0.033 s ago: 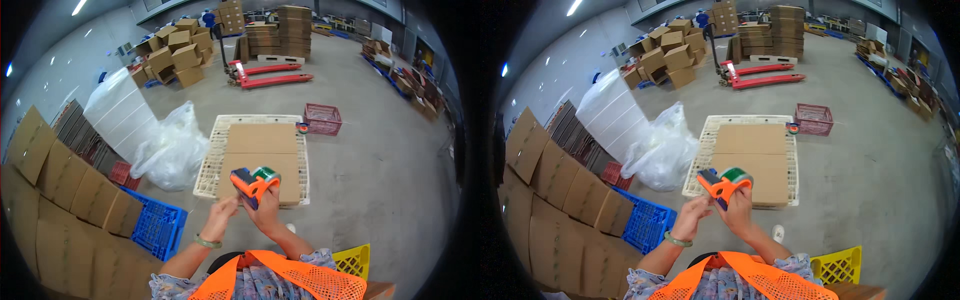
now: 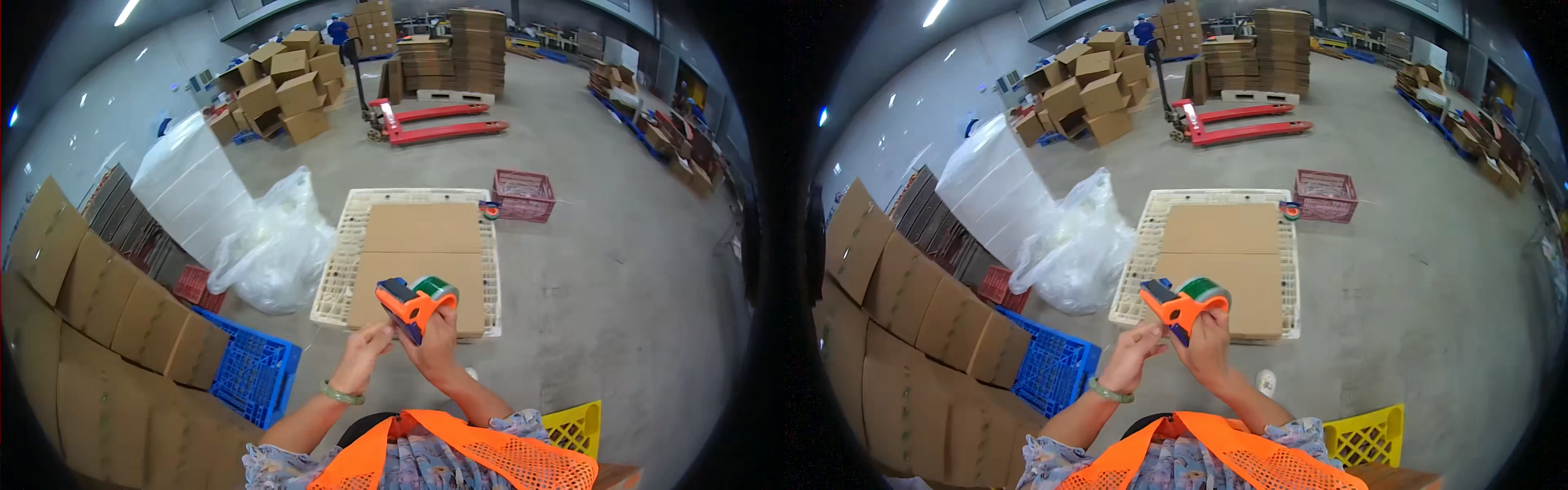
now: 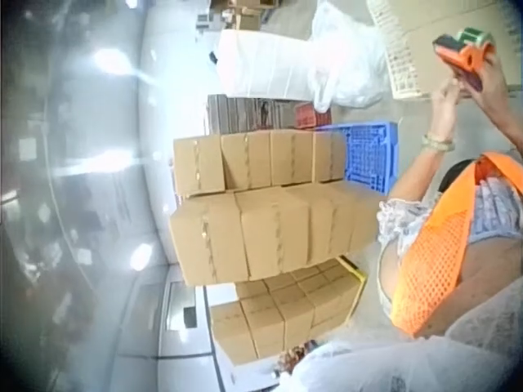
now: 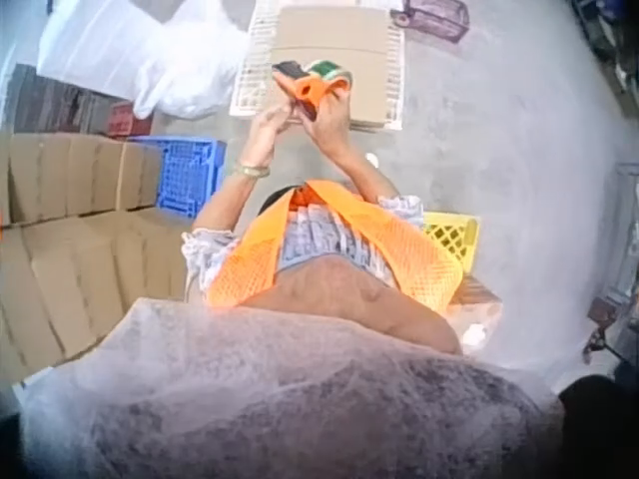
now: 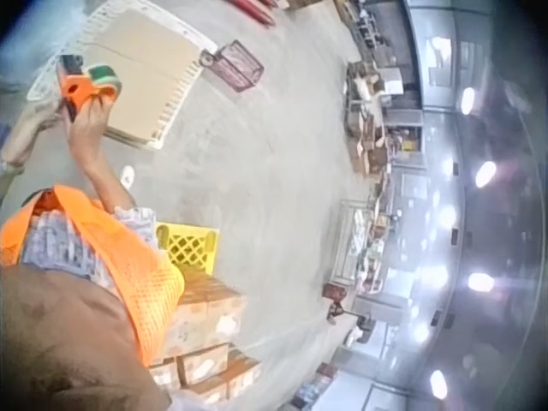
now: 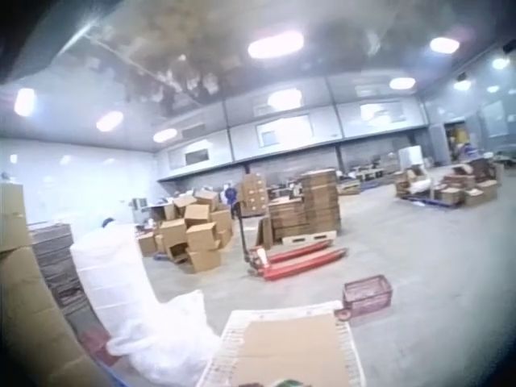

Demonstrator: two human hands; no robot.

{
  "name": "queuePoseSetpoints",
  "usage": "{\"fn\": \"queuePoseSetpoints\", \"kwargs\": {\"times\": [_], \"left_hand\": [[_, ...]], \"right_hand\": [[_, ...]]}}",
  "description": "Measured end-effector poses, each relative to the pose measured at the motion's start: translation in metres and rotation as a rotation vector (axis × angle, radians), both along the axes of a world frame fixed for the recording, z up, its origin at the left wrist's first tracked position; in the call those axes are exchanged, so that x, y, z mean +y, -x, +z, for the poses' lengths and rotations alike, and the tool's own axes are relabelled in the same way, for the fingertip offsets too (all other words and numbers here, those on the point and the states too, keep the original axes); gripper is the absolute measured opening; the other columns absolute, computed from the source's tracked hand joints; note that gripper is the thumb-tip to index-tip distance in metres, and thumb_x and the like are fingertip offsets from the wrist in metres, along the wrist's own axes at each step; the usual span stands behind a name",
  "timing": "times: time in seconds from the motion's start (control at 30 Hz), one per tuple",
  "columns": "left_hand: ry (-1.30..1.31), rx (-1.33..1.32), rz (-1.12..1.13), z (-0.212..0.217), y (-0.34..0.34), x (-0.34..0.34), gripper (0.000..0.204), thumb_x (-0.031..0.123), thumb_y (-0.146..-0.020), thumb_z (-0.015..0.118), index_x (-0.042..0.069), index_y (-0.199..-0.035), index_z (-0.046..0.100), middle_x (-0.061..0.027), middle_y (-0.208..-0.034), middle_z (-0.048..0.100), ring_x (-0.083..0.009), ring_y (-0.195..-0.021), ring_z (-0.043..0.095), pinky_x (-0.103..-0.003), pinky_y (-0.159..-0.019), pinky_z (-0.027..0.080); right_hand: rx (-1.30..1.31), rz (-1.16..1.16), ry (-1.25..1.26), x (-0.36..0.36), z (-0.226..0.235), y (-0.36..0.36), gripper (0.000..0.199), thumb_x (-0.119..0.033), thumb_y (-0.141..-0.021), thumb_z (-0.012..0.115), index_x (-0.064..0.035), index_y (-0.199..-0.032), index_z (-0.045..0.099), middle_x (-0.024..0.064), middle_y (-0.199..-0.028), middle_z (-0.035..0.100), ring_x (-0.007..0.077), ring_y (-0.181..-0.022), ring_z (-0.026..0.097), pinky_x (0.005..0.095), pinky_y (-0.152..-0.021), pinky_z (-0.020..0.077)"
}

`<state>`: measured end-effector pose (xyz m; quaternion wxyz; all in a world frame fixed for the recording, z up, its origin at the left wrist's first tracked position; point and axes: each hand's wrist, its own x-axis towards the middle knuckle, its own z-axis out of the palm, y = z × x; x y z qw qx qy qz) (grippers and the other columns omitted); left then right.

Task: The worker picks up flat cardboard sheets, assembles them into boxes, and seals the seams with a tape gun dispenser.

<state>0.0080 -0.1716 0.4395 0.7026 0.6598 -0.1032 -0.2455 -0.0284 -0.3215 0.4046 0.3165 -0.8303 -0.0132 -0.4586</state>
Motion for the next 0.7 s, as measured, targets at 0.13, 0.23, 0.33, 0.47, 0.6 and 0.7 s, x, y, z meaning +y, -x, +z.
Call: {"fn": "queuePoseSetpoints", "kwargs": {"times": [0.13, 0.23, 0.33, 0.47, 0.6, 0.7], "left_hand": [[-0.096, 0.26, -0.114, -0.023, -0.019, -0.096, 0.035, 0.029, -0.096, 0.055, 0.004, -0.118, 0.064, -0.0049, -0.114, 0.065, -0.0148, -0.109, 0.057, -0.032, -0.09, 0.044], [-0.111, 0.368, -0.177, -0.056, -0.034, -0.147, 0.034, 0.031, -0.095, 0.057, 0.005, -0.114, 0.065, -0.0029, -0.109, 0.065, -0.0132, -0.103, 0.058, -0.032, -0.088, 0.045], [-0.257, 0.458, -0.148, -0.103, -0.039, -0.187, 0.034, 0.031, -0.095, 0.057, 0.004, -0.115, 0.065, -0.0026, -0.108, 0.065, -0.0136, -0.101, 0.059, -0.031, -0.085, 0.046], [-0.452, 0.244, -0.161, -0.187, -0.04, -0.21, 0.032, 0.029, -0.095, 0.057, 0.003, -0.112, 0.067, -0.0029, -0.106, 0.066, -0.0116, -0.094, 0.059, -0.028, -0.079, 0.047], [-0.507, 0.036, -0.215, -0.267, -0.061, -0.223, 0.026, 0.023, -0.094, 0.058, 0.003, -0.1, 0.073, -0.0001, -0.087, 0.068, -0.007, -0.076, 0.055, -0.024, -0.067, 0.045], [-0.509, 0.219, -0.042, -0.356, -0.088, -0.22, 0.024, 0.023, -0.089, 0.063, 0.004, -0.096, 0.075, 0.0011, -0.073, 0.066, -0.0052, -0.058, 0.051, -0.025, -0.052, 0.041]], "right_hand": [[0.296, -0.038, -0.499, -0.095, -0.029, -0.005, 0.039, -0.017, -0.069, 0.077, -0.0048, -0.104, 0.062, 0.0127, -0.098, 0.062, 0.0347, -0.093, 0.054, 0.0428, -0.088, 0.0421], [0.545, 0.003, -0.562, -0.151, -0.065, -0.002, 0.038, -0.02, -0.07, 0.075, -0.0041, -0.102, 0.06, 0.0151, -0.096, 0.061, 0.0346, -0.096, 0.053, 0.0432, -0.087, 0.0425], [0.711, -0.031, -0.673, -0.184, -0.084, 0.002, 0.041, -0.019, -0.069, 0.073, -0.0035, -0.104, 0.059, 0.0167, -0.097, 0.06, 0.0347, -0.097, 0.054, 0.0436, -0.085, 0.0445], [0.753, -0.076, -0.819, -0.188, -0.166, 0.014, 0.041, -0.017, -0.068, 0.075, -0.0027, -0.102, 0.059, 0.0139, -0.09, 0.062, 0.0287, -0.08, 0.062, 0.041, -0.074, 0.0499], [0.697, -0.213, -1.353, -0.206, -0.202, 0.014, 0.028, -0.014, -0.072, 0.076, -0.0017, -0.093, 0.063, 0.0039, -0.081, 0.066, 0.0131, -0.074, 0.062, 0.0299, -0.069, 0.0496], [0.738, -0.343, -1.352, -0.227, -0.262, 0.027, 0.024, -0.011, -0.072, 0.075, -0.002, -0.091, 0.063, 0.0026, -0.08, 0.065, 0.013, -0.072, 0.061, 0.03, -0.068, 0.0493]]}}
